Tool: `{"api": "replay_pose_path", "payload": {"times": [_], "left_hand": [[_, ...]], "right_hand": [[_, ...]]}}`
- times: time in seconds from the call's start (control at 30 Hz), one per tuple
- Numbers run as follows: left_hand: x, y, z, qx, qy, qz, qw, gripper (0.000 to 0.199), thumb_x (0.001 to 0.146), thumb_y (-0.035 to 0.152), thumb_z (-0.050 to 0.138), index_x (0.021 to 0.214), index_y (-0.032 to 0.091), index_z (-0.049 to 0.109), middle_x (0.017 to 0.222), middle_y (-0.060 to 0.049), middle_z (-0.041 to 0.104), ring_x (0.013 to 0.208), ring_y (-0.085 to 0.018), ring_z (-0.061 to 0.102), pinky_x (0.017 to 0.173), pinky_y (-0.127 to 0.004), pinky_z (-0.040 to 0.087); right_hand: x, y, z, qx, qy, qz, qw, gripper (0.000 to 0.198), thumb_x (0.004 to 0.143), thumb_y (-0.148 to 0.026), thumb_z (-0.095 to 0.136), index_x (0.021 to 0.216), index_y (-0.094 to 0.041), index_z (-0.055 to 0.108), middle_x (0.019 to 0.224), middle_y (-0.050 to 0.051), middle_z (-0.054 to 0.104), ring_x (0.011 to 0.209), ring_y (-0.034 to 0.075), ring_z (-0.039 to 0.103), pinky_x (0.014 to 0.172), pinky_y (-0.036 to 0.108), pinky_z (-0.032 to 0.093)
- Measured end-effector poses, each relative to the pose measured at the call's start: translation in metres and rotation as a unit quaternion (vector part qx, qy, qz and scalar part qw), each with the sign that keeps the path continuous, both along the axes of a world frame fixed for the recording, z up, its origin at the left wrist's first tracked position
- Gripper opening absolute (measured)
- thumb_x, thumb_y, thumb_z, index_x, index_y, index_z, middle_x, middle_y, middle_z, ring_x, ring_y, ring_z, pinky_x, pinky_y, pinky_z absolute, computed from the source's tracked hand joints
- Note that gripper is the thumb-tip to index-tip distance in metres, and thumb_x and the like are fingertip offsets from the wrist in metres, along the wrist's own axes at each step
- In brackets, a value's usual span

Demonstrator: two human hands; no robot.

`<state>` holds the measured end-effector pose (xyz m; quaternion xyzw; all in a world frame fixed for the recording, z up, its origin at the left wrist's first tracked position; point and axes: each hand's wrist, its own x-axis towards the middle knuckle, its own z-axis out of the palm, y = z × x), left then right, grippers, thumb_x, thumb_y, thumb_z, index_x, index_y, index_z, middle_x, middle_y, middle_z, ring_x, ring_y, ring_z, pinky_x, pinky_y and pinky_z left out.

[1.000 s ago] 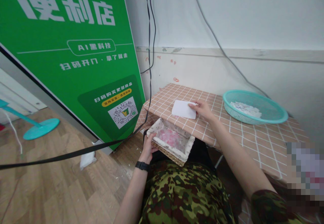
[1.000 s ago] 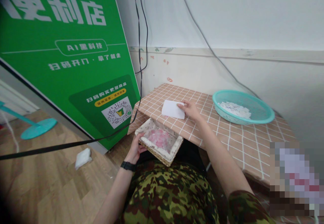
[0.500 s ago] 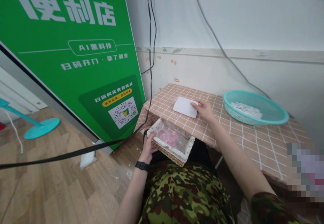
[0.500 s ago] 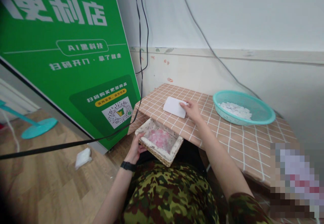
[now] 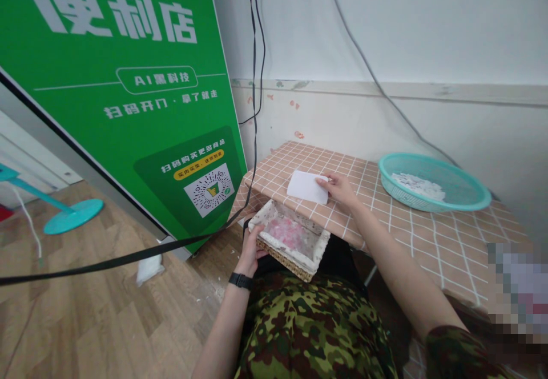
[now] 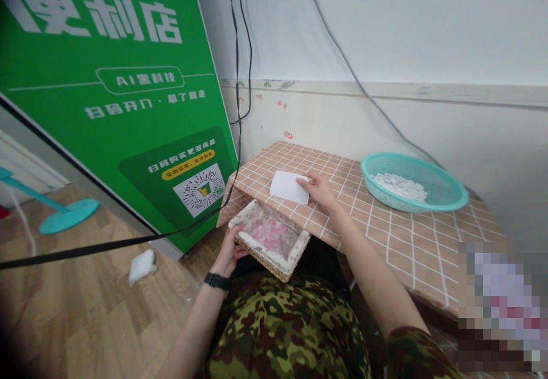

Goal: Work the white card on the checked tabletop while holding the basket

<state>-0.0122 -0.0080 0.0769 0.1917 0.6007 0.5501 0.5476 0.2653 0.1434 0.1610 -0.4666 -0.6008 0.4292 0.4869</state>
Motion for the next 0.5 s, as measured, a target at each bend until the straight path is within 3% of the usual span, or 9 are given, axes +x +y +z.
{"api": "replay_pose_path", "payload": {"times": [0.13,0.33,0.5], "left_hand": [[-0.001,0.0,-0.002,0.005,-0.002,-0.006,1.0,0.055,0.086,0.047,0.075,0.134,0.025,0.061,0.103,-0.007,0.075,0.076,-0.022,0.073,0.066,-0.033,0.063],[0.0,0.0,-0.001,0.007,-0.004,-0.004,1.0,0.056,0.086,0.047,0.075,0.137,0.026,0.06,0.103,-0.006,0.075,0.074,-0.022,0.073,0.064,-0.033,0.062],[0.0,-0.001,-0.002,0.005,-0.003,-0.004,1.0,0.059,0.084,0.05,0.076,0.135,0.025,0.06,0.1,-0.006,0.074,0.071,-0.021,0.072,0.066,-0.033,0.061]], "right_hand": [[0.003,0.002,-0.001,-0.026,0.01,0.031,0.999,0.068,0.062,-0.075,0.089,0.098,-0.018,0.074,0.076,0.006,0.073,0.06,0.017,0.061,0.05,0.028,0.047],[0.012,0.006,0.0,0.003,0.002,-0.034,0.999,0.067,0.061,-0.078,0.086,0.089,-0.019,0.07,0.066,0.002,0.067,0.056,0.016,0.057,0.048,0.027,0.044],[0.012,0.004,-0.002,-0.019,-0.001,-0.009,1.0,0.069,0.058,-0.076,0.088,0.091,-0.018,0.07,0.067,0.004,0.069,0.055,0.016,0.058,0.046,0.028,0.042]]}}
